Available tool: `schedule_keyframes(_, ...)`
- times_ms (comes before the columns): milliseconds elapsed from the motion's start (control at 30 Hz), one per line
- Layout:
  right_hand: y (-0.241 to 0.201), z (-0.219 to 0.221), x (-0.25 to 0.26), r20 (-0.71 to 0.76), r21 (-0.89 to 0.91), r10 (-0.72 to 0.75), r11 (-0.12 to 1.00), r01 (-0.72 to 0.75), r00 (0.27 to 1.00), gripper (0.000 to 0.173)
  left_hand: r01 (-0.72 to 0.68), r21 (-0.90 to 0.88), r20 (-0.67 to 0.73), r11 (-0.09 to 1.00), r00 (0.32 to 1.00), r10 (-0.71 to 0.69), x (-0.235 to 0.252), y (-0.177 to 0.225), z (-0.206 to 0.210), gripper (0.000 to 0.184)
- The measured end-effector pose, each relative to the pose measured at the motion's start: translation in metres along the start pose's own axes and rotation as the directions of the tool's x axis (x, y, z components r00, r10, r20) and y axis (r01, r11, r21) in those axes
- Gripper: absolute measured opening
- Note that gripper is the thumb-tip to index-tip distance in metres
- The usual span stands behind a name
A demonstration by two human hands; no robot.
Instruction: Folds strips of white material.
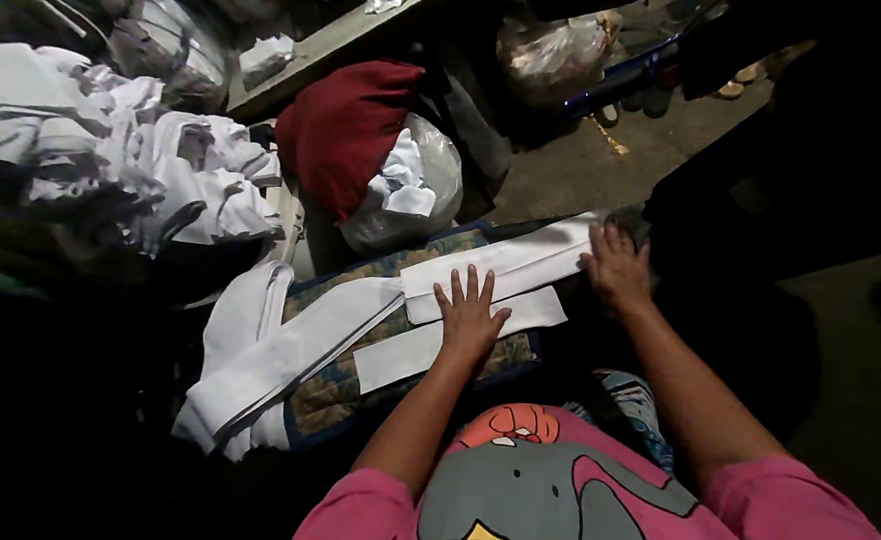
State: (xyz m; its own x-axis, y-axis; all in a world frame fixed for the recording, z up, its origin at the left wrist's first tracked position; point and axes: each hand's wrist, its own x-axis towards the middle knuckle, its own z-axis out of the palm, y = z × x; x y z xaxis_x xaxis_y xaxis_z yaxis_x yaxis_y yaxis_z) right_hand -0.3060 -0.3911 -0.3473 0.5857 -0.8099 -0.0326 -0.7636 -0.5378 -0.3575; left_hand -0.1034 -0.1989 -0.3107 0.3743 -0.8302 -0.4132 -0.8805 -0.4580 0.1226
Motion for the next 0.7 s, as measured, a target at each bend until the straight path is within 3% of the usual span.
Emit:
schedule_keyframes(100,0.009,-0.013,0.004,0.017,0.002,0.082,0.997,-0.082,0.996,0.064,0.077,0.016,-0.001,0.997,0.997,-0.077,-0.007,-0.015,-0.006,0.083)
schedule_keyframes(200,0.0,-0.02,-0.01,-0.111,0.083,0.154,0.986,-0.146,0.982,0.064,0.106,-0.077,-0.065,0.991,0.992,-0.111,-0.018,-0.034,-0.011,0.088)
schedule_keyframes(267,-0.016,-0.021,-0.03,-0.184,0.141,0.194,0.975,-0.169,0.964,0.055,-0.02,-0.172,-0.258,0.985,0.966,-0.026,-0.031,-0.05,-0.004,0.074)
schedule_keyframes(333,-0.034,-0.02,-0.053,-0.037,0.196,0.228,0.956,-0.217,0.973,0.051,-0.154,-0.194,-0.385,0.969,0.92,0.07,-0.042,-0.059,0.001,0.047)
schedule_keyframes(433,-0.059,-0.008,-0.077,0.252,0.271,0.286,0.896,-0.352,0.924,0.047,-0.07,-0.209,-0.225,0.975,0.974,0.022,-0.057,-0.051,-0.005,0.044)
schedule_keyframes(567,-0.081,0.005,-0.089,0.291,0.477,0.408,0.722,-0.501,0.865,0.046,0.097,-0.245,0.008,0.965,0.995,-0.098,-0.061,-0.037,-0.021,0.055)
schedule_keyframes(633,-0.083,0.005,-0.087,0.316,0.555,0.455,0.623,-0.551,0.832,0.046,0.095,-0.227,0.073,0.969,0.994,-0.08,-0.059,-0.037,-0.025,0.049)
schedule_keyframes(700,-0.083,0.007,-0.087,0.325,0.618,0.449,0.565,-0.546,0.832,0.047,0.041,-0.219,0.05,0.975,0.998,-0.03,-0.057,-0.039,-0.024,0.043)
